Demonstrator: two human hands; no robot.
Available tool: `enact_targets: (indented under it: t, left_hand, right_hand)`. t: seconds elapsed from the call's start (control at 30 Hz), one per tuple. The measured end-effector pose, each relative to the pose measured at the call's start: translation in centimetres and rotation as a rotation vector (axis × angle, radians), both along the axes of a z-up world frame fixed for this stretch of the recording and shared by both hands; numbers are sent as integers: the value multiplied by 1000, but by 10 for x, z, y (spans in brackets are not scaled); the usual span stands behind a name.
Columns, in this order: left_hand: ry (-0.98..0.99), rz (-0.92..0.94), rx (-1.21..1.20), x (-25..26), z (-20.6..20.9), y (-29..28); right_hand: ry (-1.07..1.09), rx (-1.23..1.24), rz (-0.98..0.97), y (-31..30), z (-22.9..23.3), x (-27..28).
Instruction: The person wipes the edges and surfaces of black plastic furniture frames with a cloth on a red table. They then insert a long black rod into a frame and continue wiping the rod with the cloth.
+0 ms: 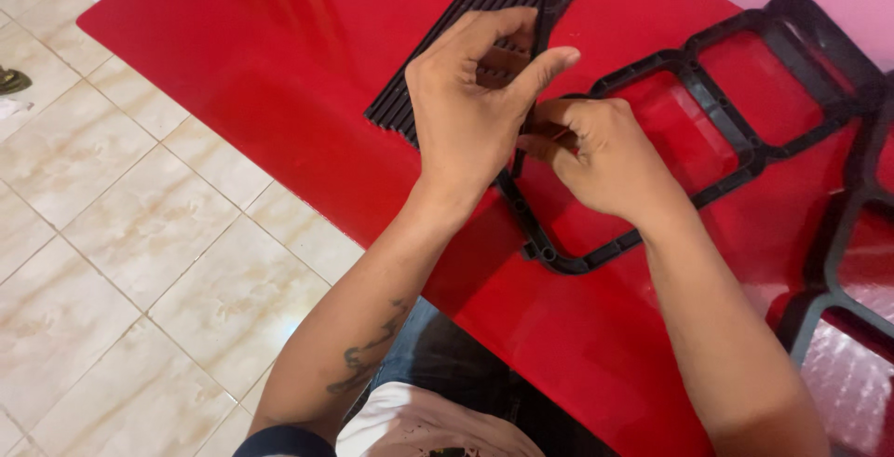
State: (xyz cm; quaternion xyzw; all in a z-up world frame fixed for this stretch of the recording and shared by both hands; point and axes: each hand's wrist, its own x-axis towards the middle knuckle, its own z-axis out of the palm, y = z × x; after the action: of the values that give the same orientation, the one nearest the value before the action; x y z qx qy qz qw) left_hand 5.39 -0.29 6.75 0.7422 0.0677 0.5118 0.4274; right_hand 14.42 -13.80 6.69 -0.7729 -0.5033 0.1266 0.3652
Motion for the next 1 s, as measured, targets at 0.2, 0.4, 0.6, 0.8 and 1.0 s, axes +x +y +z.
enact_targets:
  t: [0.2, 0.4, 0.6, 0.8, 1.0]
  left_hand:
    - [286, -184, 20, -31, -17, 24]
    - [498, -252, 104, -63, -53, 35]
    - [612, -201, 156, -62, -71, 29]
    - [606, -205, 132, -62, -73, 30]
    - [604, -215, 124, -61, -71, 30]
  right_hand:
    - [-31, 183, 77, 1, -10, 3]
    - [1, 154, 109, 12, -20, 4]
    - [-129, 182, 114, 14, -21, 2]
    - [-89, 182, 99, 15, -22, 0]
    - [-167, 152, 95, 15, -23, 2]
